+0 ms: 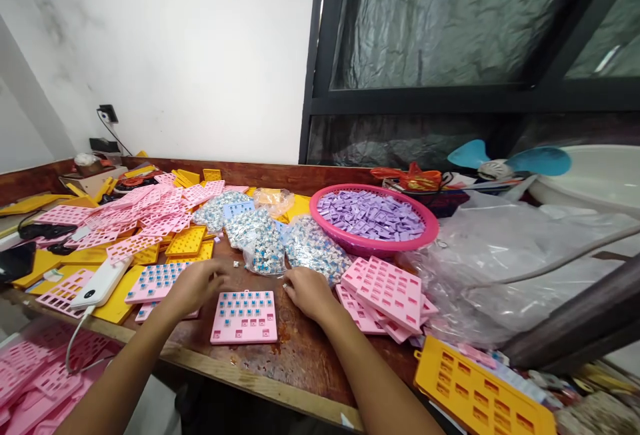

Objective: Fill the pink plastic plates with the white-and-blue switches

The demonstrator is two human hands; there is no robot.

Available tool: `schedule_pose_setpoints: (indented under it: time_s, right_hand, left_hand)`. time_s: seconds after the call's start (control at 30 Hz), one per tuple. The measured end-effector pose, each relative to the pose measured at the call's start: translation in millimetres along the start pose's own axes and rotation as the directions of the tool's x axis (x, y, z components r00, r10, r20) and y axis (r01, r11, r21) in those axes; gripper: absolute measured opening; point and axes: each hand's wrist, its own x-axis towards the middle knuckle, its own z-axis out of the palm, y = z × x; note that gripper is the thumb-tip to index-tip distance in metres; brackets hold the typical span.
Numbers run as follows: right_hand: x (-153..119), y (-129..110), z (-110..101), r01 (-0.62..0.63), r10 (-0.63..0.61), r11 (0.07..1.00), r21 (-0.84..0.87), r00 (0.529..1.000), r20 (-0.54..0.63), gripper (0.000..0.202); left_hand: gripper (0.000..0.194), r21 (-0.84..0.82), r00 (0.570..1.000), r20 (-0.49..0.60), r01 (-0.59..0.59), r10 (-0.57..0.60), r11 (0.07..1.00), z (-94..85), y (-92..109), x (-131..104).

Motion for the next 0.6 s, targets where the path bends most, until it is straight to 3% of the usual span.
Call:
schedule_pose_setpoints:
  time_s: [0.1, 0.23, 0.4, 0.6]
  right_hand:
    - [0, -3, -3, 0.089, -0.076, 0.956, 0.278, 0.995, -0.059, 0.016]
    - [1, -8, -3, 0.128, -0.128, 0.752, 0.647, 0.991, -0.048, 0.025]
    - [4, -7, 5, -0.035, -0.148, 0.480, 0.876, 0.982, 0.120, 0.041]
    - [3, -8, 6, -0.130, -0.151, 0.285, 0.950, 0.972, 0.178, 0.048]
  left_hand:
    - [0.025, 0.021, 0.998, -0.022, 0.054, -0.053, 0.998, 6.3, -15, 41]
    - [0.020, 0.020, 0.996, 0.055, 0.074, -0.075, 0.997, 28.9, -24, 75]
    - [0.012, -0.022, 0.989, 0.142, 0.042, -0.038, 0.999, 45.0, -33, 83]
    - [0.015, -0.062, 0.982, 0.186, -0.001, 0.013, 0.998, 39.5, -35, 78]
